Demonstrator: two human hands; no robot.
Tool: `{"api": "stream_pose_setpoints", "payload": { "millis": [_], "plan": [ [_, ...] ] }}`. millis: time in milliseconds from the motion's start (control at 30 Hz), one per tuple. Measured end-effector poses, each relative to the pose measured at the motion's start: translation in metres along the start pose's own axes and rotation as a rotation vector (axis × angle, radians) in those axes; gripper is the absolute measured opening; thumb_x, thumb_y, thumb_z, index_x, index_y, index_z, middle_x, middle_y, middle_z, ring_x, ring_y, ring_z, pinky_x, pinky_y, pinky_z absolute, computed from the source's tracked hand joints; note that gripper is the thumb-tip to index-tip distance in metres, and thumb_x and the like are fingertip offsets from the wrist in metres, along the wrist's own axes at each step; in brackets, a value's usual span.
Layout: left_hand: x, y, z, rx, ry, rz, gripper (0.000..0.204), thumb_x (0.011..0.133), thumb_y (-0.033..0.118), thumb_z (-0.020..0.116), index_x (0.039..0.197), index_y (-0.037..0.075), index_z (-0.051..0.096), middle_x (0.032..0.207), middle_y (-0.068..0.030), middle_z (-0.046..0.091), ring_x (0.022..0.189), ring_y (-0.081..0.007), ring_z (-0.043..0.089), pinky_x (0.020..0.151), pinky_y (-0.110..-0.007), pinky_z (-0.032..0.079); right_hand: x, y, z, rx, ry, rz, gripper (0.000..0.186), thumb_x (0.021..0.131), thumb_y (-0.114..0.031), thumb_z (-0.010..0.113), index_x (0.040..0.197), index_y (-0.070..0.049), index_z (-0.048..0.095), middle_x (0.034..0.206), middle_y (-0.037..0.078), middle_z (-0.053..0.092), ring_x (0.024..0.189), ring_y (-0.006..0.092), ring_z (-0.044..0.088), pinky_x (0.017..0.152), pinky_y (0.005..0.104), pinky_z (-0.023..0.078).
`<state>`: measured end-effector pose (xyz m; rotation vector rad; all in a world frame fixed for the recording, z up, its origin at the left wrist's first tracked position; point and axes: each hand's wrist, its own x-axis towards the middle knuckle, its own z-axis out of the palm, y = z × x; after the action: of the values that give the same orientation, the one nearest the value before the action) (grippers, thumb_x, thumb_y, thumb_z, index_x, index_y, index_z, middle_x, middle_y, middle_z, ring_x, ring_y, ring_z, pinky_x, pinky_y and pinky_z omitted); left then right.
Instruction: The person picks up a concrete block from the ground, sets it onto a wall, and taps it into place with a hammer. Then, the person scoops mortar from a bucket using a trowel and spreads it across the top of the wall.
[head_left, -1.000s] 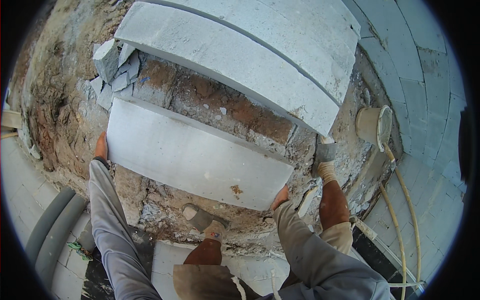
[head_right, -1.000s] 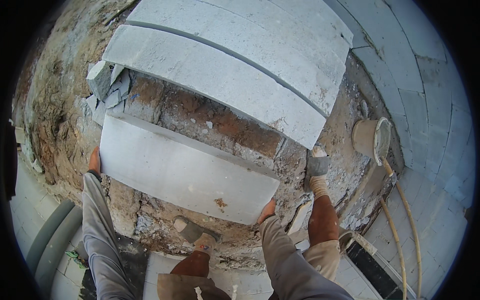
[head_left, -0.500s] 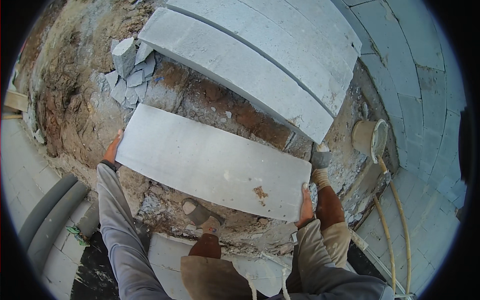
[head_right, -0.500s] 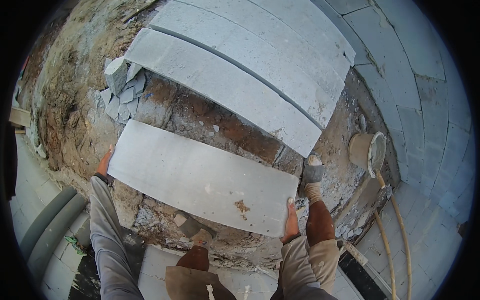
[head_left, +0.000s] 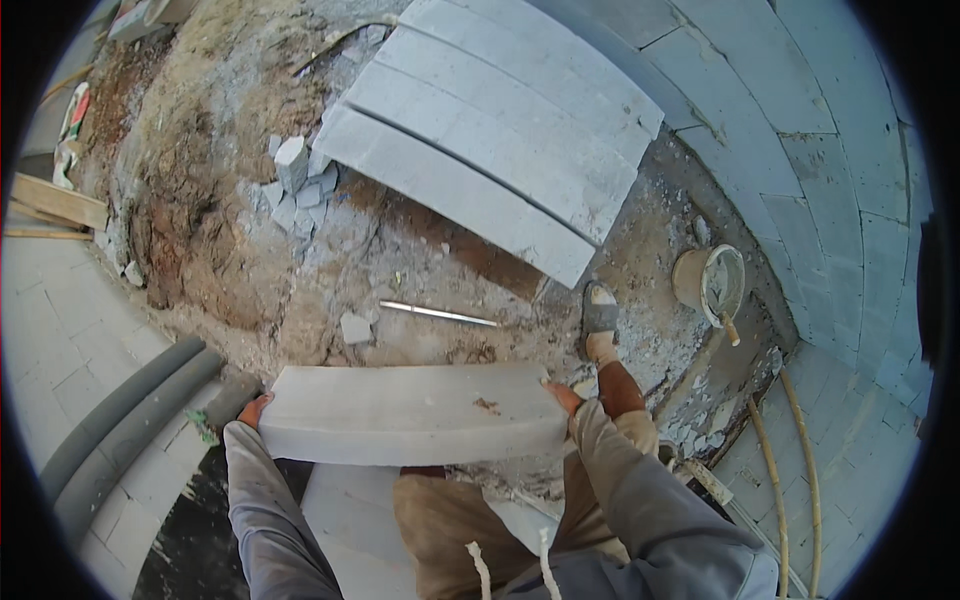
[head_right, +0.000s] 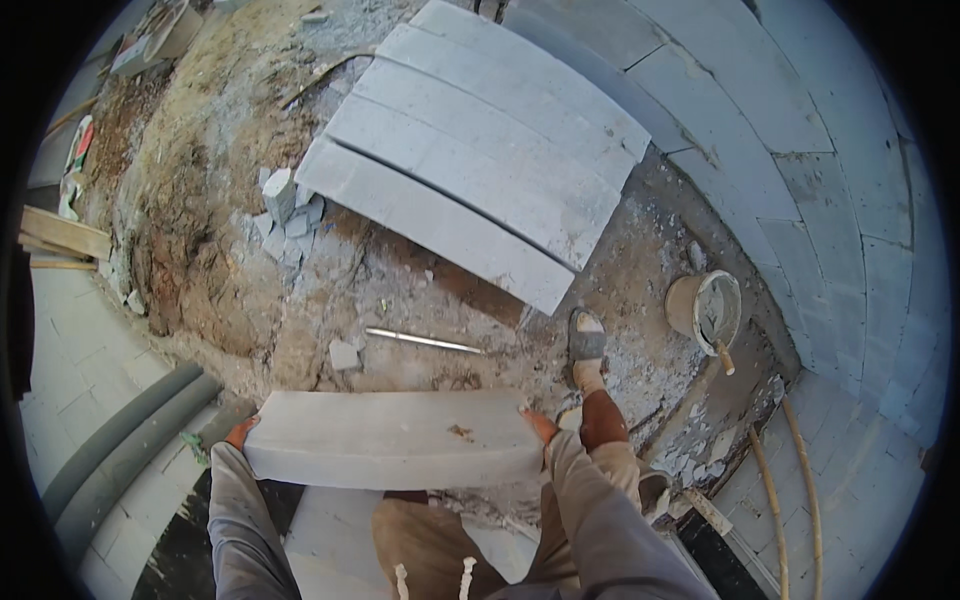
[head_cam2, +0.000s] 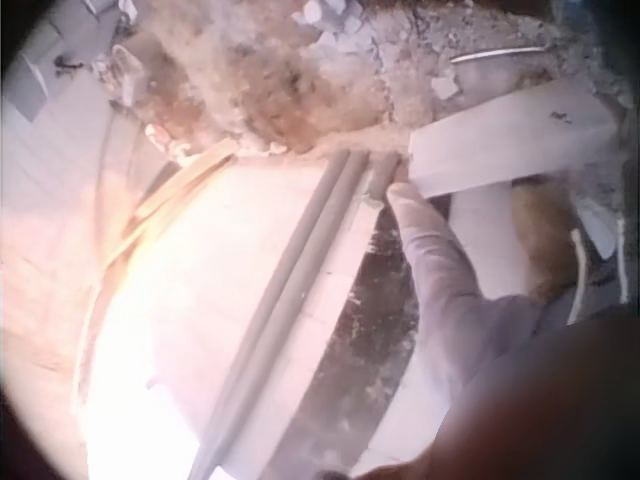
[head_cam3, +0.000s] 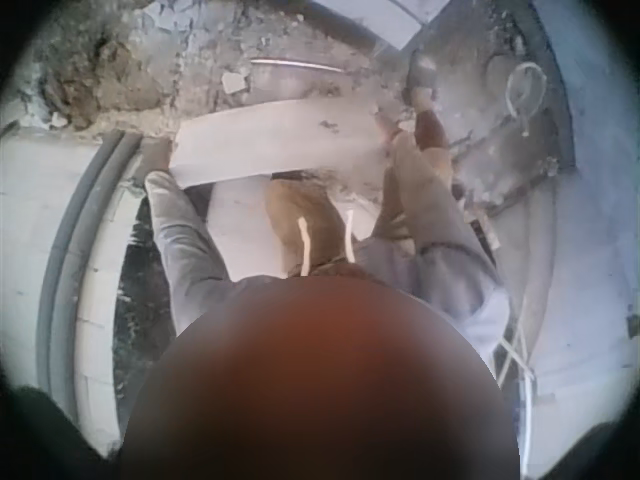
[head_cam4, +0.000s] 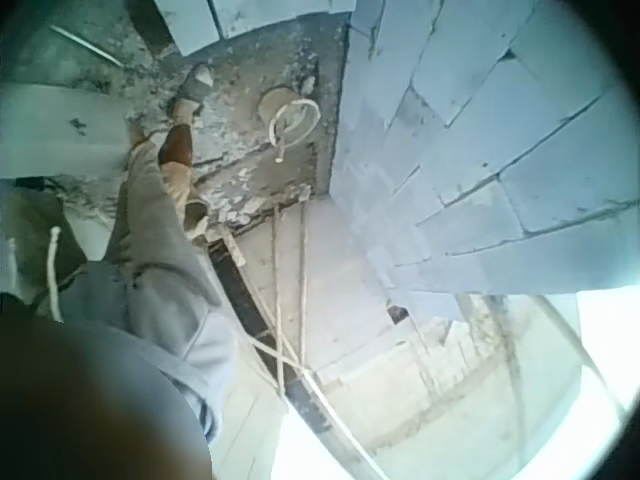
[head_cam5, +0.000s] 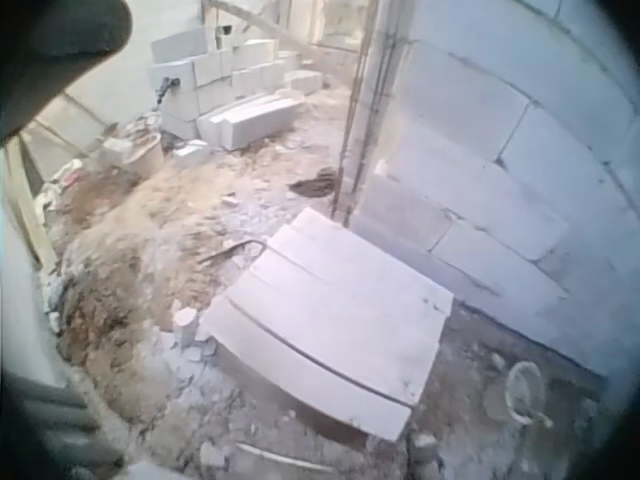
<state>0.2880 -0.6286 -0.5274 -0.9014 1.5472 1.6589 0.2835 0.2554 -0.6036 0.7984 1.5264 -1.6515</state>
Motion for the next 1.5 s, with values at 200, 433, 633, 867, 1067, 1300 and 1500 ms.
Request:
{"api": "stream_pose_setpoints", "payload": {
  "millis": [200,433,633,867,1067,1300,1500],
  "plan": [
    [-0.376,0.111,0.107,-0.582,0.622,-0.525,0.057,0.083,0.046,0.060,0.125,0.007,0.054,0.112,-0.0133,0.062,0.089,-0.0277,0.063,0.075,-0.040,0.051,-0.114,-0.306,0.293,-0.305,-0.193,0.588,0.056,0.089,-0.049,0.055,0.122,-0.004,0.056,0.110,0.012,0.064,0.091,0.0230,0.063,0.081,0.0360,0.050],
    [-0.394,0.153,0.202,-0.649,0.390,-0.107,0.068,0.081,0.056,0.058,0.133,0.012,0.046,0.123,-0.0121,0.057,0.104,-0.0323,0.059,0.074,-0.053,0.048,-0.233,-0.531,0.241,-0.341,-0.055,0.129,0.068,0.083,-0.055,0.060,0.123,0.000,0.055,0.108,0.017,0.065,0.090,0.0245,0.065,0.081,0.0321,0.050],
    [-0.418,0.279,0.225,-0.912,0.095,0.502,0.054,0.087,0.037,0.060,0.129,0.005,0.048,0.121,-0.0108,0.057,0.109,-0.0258,0.057,0.091,-0.042,0.047,-0.554,-0.676,0.244,-0.191,0.265,-0.548,0.059,0.086,-0.047,0.058,0.115,0.004,0.058,0.093,0.014,0.066,0.079,0.0212,0.066,0.071,0.0297,0.051],
    [-0.471,0.451,0.228,-0.719,-0.267,1.051,0.062,0.086,0.036,0.059,0.134,0.003,0.039,0.123,-0.0115,0.054,0.109,-0.0270,0.055,0.092,-0.043,0.046,-0.638,-0.579,0.248,0.857,0.212,-1.647,0.084,0.089,-0.065,0.039,0.142,0.000,0.028,0.143,0.012,0.037,0.128,0.0292,0.038,0.107,0.0400,0.030],
    [-0.569,0.549,0.301,-0.047,-0.049,1.222,0.089,0.066,0.046,0.074,0.131,-0.004,0.038,0.117,-0.0139,0.051,0.107,-0.0263,0.053,0.091,-0.039,0.043,-0.470,-0.556,0.187,1.456,0.235,-1.330,0.052,0.094,-0.046,0.040,0.127,-0.006,0.050,0.125,0.010,0.054,0.112,0.0288,0.053,0.095,0.0402,0.042],
    [-0.603,0.675,0.488,0.470,0.099,1.261,0.115,0.059,0.055,0.076,0.139,-0.009,0.026,0.126,-0.0225,0.046,0.116,-0.0292,0.049,0.097,-0.039,0.039,-0.314,-0.530,0.138,1.651,0.080,-0.985,0.056,0.094,-0.049,0.031,0.131,-0.010,0.048,0.129,0.010,0.053,0.115,0.0332,0.052,0.097,0.0472,0.042],
    [-0.591,0.745,0.576,0.619,-0.001,1.273,0.120,0.055,0.050,0.081,0.140,-0.011,0.022,0.132,-0.0259,0.040,0.121,-0.0326,0.045,0.101,-0.041,0.036,-0.338,-0.607,0.037,1.694,0.169,-1.019,0.055,0.095,-0.046,0.028,0.131,-0.010,0.048,0.129,0.010,0.053,0.114,0.0340,0.053,0.095,0.0480,0.044]
  ]
}}
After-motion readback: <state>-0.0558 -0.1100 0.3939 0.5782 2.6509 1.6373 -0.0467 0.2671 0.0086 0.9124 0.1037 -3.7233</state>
